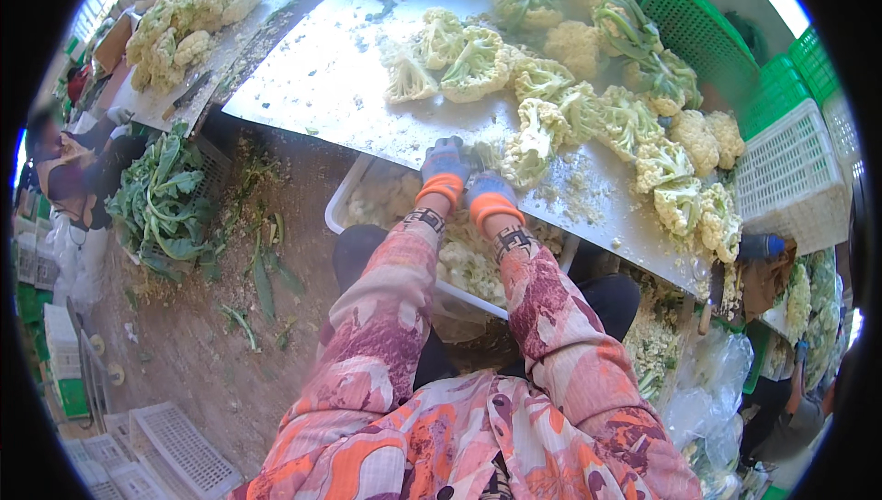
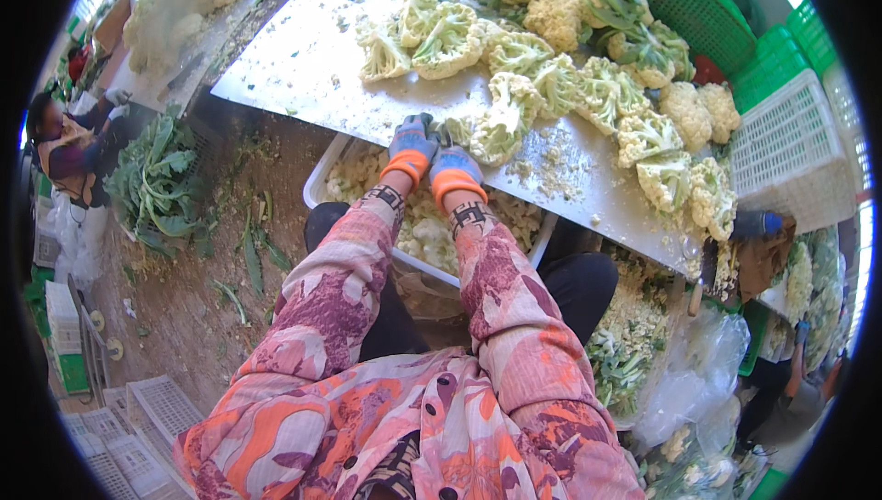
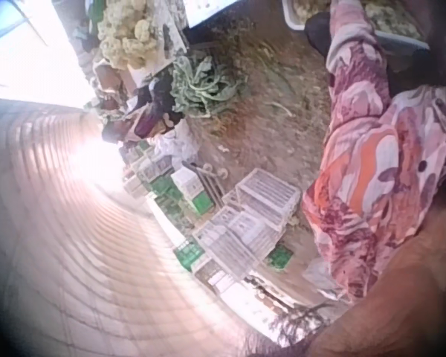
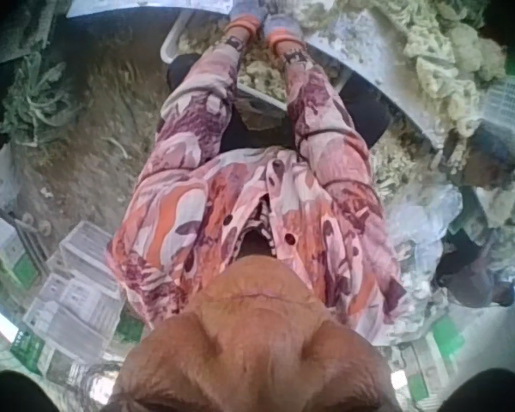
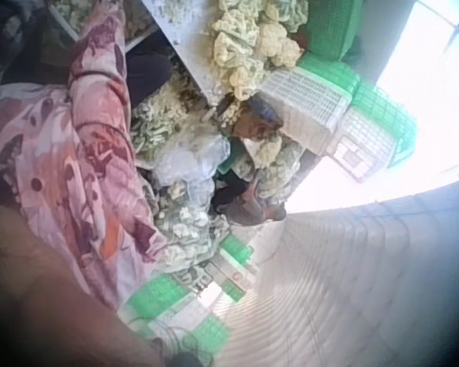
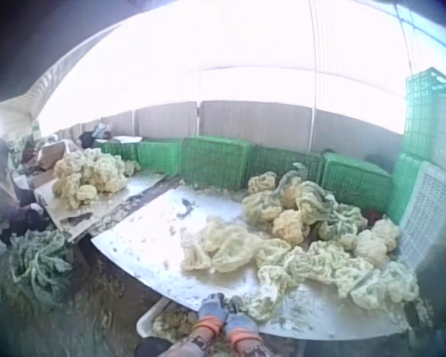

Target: The person uses a knife to trim and cut cauliflower heads on a metal table, placing the cut pieces into a white basket below. The person repeatedly picks up cauliflower, trims the core and florets, and deposits the pieces into the basket.

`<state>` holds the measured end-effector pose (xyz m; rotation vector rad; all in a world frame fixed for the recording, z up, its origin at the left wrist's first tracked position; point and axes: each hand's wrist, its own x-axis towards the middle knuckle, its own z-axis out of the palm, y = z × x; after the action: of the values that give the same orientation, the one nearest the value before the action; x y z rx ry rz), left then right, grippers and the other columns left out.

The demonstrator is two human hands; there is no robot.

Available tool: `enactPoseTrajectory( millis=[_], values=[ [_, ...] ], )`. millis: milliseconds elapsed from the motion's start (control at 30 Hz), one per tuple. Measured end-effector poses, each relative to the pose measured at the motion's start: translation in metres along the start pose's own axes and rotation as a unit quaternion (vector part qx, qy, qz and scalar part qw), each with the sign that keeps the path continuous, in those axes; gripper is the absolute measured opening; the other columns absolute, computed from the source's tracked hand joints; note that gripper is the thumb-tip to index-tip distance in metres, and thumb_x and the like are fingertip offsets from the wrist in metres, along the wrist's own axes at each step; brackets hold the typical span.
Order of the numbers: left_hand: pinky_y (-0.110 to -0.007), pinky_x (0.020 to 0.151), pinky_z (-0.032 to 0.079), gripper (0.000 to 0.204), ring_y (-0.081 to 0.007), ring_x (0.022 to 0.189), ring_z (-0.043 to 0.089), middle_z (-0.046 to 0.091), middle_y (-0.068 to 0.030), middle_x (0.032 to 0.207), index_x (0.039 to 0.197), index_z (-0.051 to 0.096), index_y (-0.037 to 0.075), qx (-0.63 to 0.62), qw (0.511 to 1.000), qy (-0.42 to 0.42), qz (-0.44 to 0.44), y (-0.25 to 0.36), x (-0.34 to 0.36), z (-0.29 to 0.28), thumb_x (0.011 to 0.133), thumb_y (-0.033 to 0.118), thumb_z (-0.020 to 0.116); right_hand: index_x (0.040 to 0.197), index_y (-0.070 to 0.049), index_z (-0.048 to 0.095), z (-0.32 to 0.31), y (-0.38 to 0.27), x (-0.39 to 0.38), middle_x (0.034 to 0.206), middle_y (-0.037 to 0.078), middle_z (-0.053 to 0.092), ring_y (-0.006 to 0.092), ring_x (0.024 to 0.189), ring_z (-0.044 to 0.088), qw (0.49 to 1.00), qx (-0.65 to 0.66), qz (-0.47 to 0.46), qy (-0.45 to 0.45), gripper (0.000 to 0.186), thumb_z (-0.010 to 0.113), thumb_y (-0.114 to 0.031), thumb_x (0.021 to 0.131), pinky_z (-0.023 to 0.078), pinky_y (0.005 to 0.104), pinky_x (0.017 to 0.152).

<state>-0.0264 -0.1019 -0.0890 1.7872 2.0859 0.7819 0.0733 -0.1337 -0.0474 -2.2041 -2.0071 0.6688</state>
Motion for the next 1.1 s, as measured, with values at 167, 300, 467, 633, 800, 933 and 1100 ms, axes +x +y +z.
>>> enactPoseTrajectory(
  millis=[167,300,467,633,800,933,1100],
  values=[
    [-0.04,0.09,0.048,0.036,-0.0325,0.102,0.06,0.062,-0.0146,0.11,0.108,0.064,0.01,0.017,0.999,0.028,0.014,-0.023,-0.001,-0.009,0.075,0.026,0.07,0.116,-0.003,0.059,0.026,0.032,-0.029,0.111,0.024,0.064,0.0395,0.103,0.062,0.999,0.033,0.029,-0.004,0.038,0.054,-0.028,0.088,0.05,0.0456,0.088],
    [-0.04,0.092,0.047,0.042,-0.0327,0.107,0.059,0.059,-0.0138,0.12,0.115,0.062,0.014,0.108,0.992,-0.069,-0.024,-0.005,-0.01,-0.044,0.076,0.029,0.07,0.112,-0.004,0.057,0.028,0.063,-0.065,0.105,0.024,0.065,0.0391,0.099,0.063,0.998,0.055,-0.023,-0.022,0.038,0.054,-0.033,0.087,0.05,0.0462,0.085],
    [-0.04,0.094,0.046,0.067,-0.0342,0.109,0.058,0.059,-0.0176,0.122,0.127,0.054,0.004,-0.105,0.99,-0.005,0.091,0.08,-0.035,-0.016,0.075,0.039,0.075,0.106,-0.006,0.059,0.034,0.154,-0.112,0.095,0.022,0.066,0.0414,0.09,0.063,0.982,0.191,0.005,0.011,0.037,0.059,-0.036,0.085,0.05,0.0478,0.077],
    [-0.041,0.089,0.049,0.076,-0.0363,0.105,0.061,0.06,-0.0213,0.121,0.129,0.049,0.007,-0.016,0.998,-0.049,-0.044,0.029,0.024,0.09,0.072,0.05,0.074,0.097,-0.007,0.059,0.033,0.165,-0.154,0.09,0.022,0.066,0.0411,0.086,0.063,0.97,0.213,-0.001,0.116,0.034,0.058,-0.039,0.085,0.049,0.0491,0.073],
    [-0.038,0.066,0.054,0.049,-0.0264,0.078,0.065,0.067,-0.011,0.096,0.114,0.06,0.001,-0.43,0.894,-0.101,-0.072,0.007,0.051,0.111,0.073,0.018,0.081,0.104,-0.009,0.057,0.024,0.167,-0.164,0.092,0.018,0.066,0.0367,0.09,0.063,0.969,0.23,0.019,0.084,0.035,0.061,-0.037,0.083,0.048,0.0475,0.074],
    [-0.032,0.059,0.053,0.04,-0.0205,0.073,0.063,0.065,-0.0091,0.096,0.114,0.06,0.003,-0.437,0.879,-0.155,-0.11,0.052,0.024,0.031,0.076,0.001,0.072,0.107,-0.01,0.057,0.015,0.169,-0.174,0.089,0.018,0.066,0.0374,0.088,0.064,0.973,0.213,0.056,0.071,0.035,0.061,-0.035,0.082,0.048,0.0483,0.073],
    [-0.038,0.092,0.047,0.058,-0.0328,0.105,0.059,0.063,-0.0177,0.113,0.119,0.06,0.0,-0.065,0.973,0.025,0.219,0.026,0.059,0.005,0.064,0.009,0.077,0.106,-0.008,0.056,0.01,0.16,-0.149,0.089,0.021,0.065,0.0407,0.086,0.062,0.949,0.235,-0.013,0.208,0.031,0.058,-0.031,0.085,0.048,0.0487,0.075]
  ],
)
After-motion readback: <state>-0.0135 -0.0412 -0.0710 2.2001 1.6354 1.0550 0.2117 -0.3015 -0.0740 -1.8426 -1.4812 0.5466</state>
